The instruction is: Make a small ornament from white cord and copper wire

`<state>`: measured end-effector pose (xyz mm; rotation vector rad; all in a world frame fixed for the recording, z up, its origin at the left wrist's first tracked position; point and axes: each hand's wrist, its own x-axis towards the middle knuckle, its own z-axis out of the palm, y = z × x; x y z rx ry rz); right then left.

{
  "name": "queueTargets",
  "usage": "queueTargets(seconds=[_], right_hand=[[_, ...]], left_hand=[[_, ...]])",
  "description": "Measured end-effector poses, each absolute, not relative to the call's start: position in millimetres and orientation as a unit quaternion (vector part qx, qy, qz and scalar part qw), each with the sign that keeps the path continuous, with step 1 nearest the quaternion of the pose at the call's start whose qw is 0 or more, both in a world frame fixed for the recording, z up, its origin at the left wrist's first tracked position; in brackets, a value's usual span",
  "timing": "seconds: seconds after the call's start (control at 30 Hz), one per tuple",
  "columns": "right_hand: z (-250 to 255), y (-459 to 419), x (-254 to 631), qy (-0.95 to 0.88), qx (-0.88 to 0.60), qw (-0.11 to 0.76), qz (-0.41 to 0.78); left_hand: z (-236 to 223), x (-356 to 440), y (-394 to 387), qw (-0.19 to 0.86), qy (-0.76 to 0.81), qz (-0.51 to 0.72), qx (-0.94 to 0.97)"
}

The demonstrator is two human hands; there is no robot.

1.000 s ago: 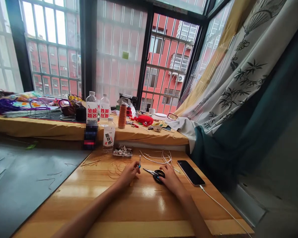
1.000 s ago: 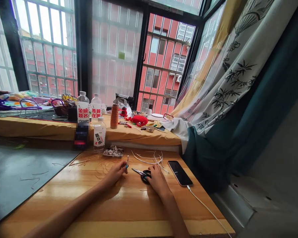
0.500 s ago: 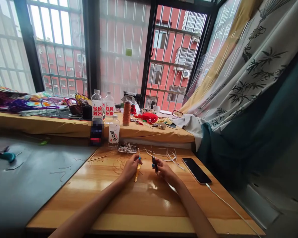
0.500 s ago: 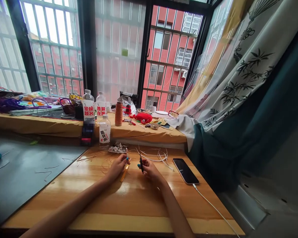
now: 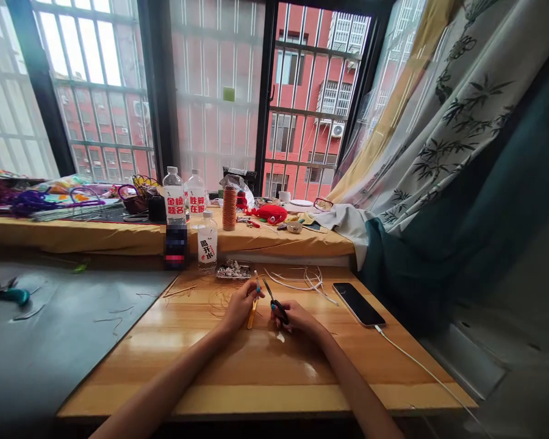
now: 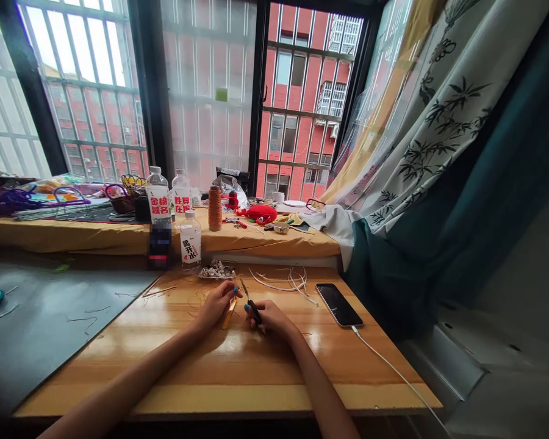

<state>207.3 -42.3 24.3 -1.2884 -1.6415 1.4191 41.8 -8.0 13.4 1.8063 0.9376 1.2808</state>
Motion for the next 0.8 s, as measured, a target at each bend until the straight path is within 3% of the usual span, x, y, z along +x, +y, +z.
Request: queueTargets(seconds=[0.8], right_hand=[[20.1,-35.5,211.1,-0.629,-0.482,0.275,0.544]], left_hand=[[12.1,41.9,-8.2,0.378,0.361,0.466,0.714]])
